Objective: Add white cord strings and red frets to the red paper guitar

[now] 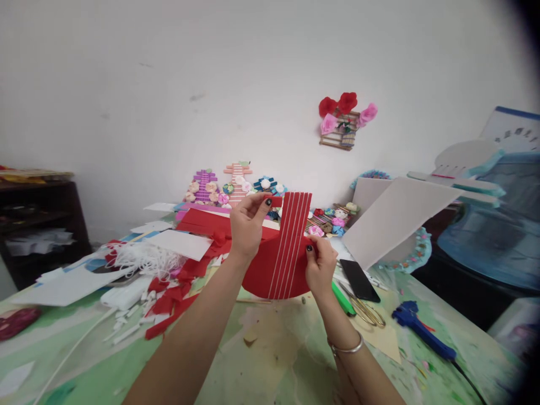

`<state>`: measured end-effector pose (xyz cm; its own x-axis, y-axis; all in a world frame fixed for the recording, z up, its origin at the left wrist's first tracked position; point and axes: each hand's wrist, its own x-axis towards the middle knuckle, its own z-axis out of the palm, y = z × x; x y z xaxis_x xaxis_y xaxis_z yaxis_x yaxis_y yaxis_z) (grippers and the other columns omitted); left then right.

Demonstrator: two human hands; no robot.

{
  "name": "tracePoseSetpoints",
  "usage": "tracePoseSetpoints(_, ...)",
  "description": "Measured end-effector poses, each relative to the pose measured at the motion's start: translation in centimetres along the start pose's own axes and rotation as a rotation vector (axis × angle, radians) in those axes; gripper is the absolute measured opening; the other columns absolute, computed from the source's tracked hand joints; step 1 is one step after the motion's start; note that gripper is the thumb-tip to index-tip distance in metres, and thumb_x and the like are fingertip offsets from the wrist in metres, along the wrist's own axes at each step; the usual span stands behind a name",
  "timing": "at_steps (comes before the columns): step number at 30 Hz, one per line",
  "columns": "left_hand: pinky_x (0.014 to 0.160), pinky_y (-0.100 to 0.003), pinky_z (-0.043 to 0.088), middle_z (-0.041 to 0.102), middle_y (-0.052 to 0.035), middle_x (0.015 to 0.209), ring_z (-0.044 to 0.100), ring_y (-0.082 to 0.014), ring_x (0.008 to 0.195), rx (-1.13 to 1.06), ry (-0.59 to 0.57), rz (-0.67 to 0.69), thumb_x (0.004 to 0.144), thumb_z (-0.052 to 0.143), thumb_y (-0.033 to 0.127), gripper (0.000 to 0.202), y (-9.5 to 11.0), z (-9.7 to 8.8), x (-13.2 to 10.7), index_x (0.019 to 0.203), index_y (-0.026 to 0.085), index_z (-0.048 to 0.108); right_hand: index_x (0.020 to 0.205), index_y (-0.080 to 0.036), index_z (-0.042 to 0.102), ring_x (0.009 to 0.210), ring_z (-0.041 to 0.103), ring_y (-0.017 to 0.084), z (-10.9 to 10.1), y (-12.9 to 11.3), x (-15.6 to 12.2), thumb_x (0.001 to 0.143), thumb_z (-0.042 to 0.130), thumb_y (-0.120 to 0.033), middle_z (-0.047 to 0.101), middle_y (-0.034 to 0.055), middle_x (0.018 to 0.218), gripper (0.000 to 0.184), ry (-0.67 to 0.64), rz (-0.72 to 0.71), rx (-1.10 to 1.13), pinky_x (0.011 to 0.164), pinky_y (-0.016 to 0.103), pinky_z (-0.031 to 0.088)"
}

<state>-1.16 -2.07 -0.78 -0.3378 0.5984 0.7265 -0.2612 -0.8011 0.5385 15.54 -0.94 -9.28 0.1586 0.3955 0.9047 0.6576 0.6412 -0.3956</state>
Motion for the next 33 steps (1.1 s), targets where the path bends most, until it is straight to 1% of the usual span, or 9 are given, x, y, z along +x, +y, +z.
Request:
tracePoseSetpoints(6,0.082,-0.030,0.053,0.071,-0.0051,0.088,0.065,-0.0150,0.085,-0.006,-0.005,0.009,0.077,0.069,0.020,0.014,0.04,-0.01,0.01,0.090,0.017,0.071,0.092,-0.021,0.059,0.084,0.057,0.023,-0.11,-0.10,-0.01,0.083,0.042,-0.020,0.066,0.0042,0.088,0.019,-0.001,-0.010,-0.010,0.079,0.037,0.033)
tracePoseSetpoints(12,0.081,-0.029,0.053,0.071,-0.0054,0.089,0.065,-0.0146,0.085,0.006,-0.014,0.010,0.077,0.069,0.020,0.014,0.27,0.00,-0.09,0.091,0.017,0.071,0.093,-0.021,0.059,0.084,0.057,0.023,-0.04,-0.13,0.02,0.082,0.042,-0.017,0.066,0.0044,0.089,0.020,-0.004,-0.019,-0.017,0.079,0.037,0.033)
tracePoseSetpoints(24,0.080,-0.030,0.053,0.071,-0.0058,0.087,0.065,-0.0154,0.083,0.008,-0.004,0.019,0.076,0.070,0.022,0.015,-0.07,0.02,-0.02,0.090,0.017,0.071,0.093,-0.021,0.058,0.083,0.057,0.023,-0.13,-0.26,0.01,0.081,0.041,-0.017,0.066,0.0044,0.088,0.021,-0.006,-0.029,-0.040,0.078,0.037,0.033)
tracePoseSetpoints(33,0.078,-0.028,0.054,0.071,-0.0050,0.086,0.065,-0.0141,0.081,0.018,0.003,0.026,0.077,0.070,0.021,0.013,0.05,0.11,-0.09,0.089,0.017,0.071,0.094,-0.020,0.059,0.083,0.057,0.023,-0.11,-0.24,0.06,0.082,0.041,-0.015,0.066,0.0046,0.088,0.022,-0.004,-0.039,-0.041,0.077,0.037,0.033)
